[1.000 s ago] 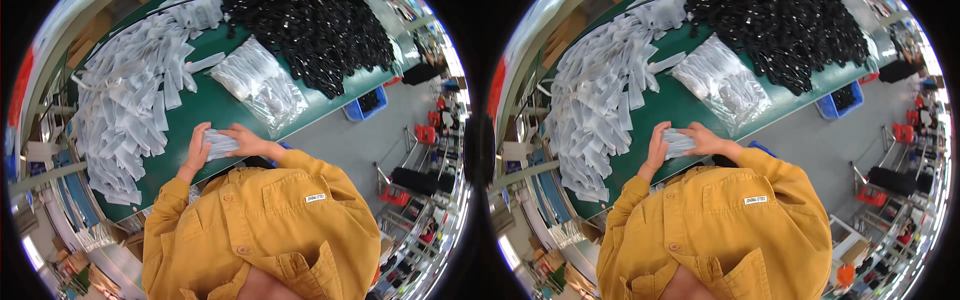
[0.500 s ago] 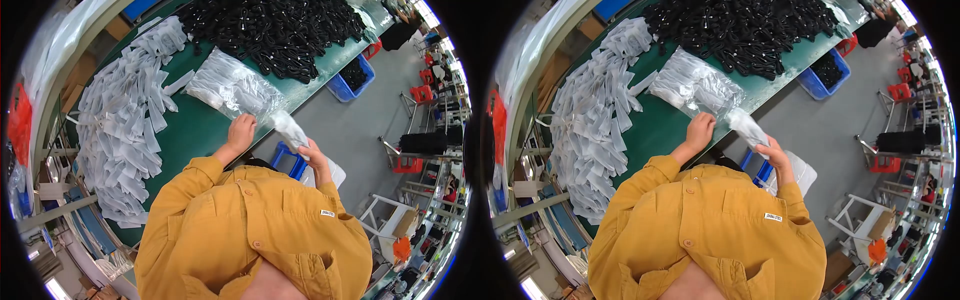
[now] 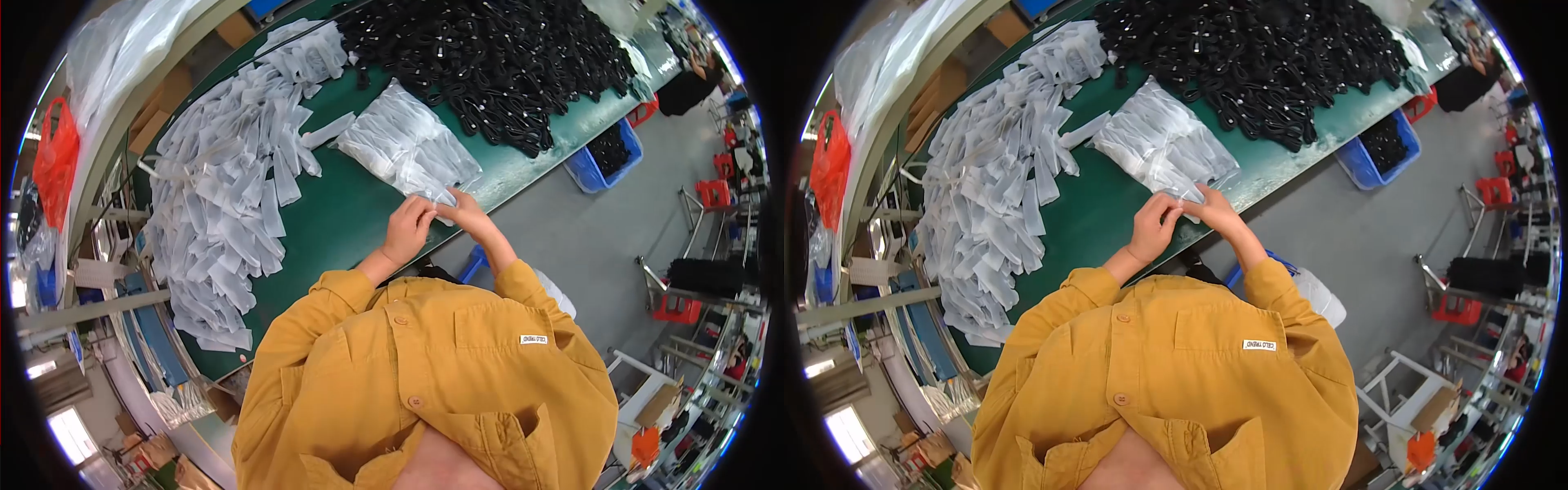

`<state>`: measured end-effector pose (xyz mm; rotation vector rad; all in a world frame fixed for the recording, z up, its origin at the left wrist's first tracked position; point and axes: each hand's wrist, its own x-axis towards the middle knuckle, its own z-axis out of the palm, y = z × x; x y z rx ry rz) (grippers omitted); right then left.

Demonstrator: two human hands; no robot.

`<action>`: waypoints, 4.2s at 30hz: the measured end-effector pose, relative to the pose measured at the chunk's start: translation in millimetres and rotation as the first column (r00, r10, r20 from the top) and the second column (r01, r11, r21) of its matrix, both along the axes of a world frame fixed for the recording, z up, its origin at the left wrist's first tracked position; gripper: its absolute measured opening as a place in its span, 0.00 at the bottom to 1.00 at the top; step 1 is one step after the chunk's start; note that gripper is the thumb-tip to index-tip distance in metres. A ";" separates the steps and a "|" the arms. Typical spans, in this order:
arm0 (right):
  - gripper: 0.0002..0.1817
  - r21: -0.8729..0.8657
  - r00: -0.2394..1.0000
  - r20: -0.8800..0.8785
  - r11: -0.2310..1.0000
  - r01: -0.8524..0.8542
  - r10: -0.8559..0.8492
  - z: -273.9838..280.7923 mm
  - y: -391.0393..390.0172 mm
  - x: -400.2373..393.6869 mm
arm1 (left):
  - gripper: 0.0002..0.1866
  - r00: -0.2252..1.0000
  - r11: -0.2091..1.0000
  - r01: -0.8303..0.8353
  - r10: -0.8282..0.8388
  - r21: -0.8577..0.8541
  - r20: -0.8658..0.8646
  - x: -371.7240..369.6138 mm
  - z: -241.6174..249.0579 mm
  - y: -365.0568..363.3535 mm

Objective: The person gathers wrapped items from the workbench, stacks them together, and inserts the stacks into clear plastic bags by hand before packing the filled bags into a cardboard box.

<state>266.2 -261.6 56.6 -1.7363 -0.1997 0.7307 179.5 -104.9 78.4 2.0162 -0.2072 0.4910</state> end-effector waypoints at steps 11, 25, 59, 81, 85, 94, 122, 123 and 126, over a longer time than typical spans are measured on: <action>0.47 -0.396 0.310 0.898 0.880 0.261 0.312 -89.8 56.4 -9.1 | 0.04 0.998 0.999 0.049 -0.049 -0.010 -0.033 -20.2 -31.6 -5.6; 0.22 -0.718 0.642 0.309 0.615 -0.326 0.701 25.5 -6.0 43.4 | 0.10 0.995 0.994 -0.096 0.098 0.059 -0.021 4.1 -40.2 56.6; 0.32 -0.601 0.101 0.696 0.654 -0.459 0.711 -47.8 250.6 1.7 | 0.23 0.552 0.586 -0.808 0.715 -0.062 -0.430 -144.0 -77.8 151.0; 0.19 -0.611 0.284 0.703 0.758 -0.226 0.652 -54.5 351.8 -20.3 | 0.13 0.710 0.723 -0.685 0.690 0.088 -0.145 -221.9 -40.1 128.3; 0.11 -0.438 0.371 0.662 0.738 -0.514 0.651 -57.1 364.7 -1.6 | 0.18 0.381 0.413 -0.910 0.793 -0.039 -0.475 -214.9 -47.8 128.3; 0.09 -0.159 0.187 0.760 0.458 -0.875 0.622 -2.4 338.1 -48.6 | 0.17 0.334 0.562 -0.751 0.777 0.348 -0.534 -198.1 -73.3 129.5; 0.19 -0.555 0.344 0.568 0.657 -0.510 0.747 -38.5 229.8 -59.8 | 0.20 0.859 0.735 -0.387 0.507 0.557 -0.073 -167.3 -41.4 143.5; 0.19 -0.537 0.305 0.564 0.622 -0.570 0.767 -36.4 226.4 -59.2 | 0.20 0.862 0.725 -0.384 0.504 0.572 -0.060 -162.8 -35.4 145.7; 0.17 -0.464 0.278 0.566 0.578 -0.671 0.776 -34.5 218.6 -50.7 | 0.20 0.871 0.725 -0.313 0.477 0.613 -0.119 -153.8 -31.8 151.8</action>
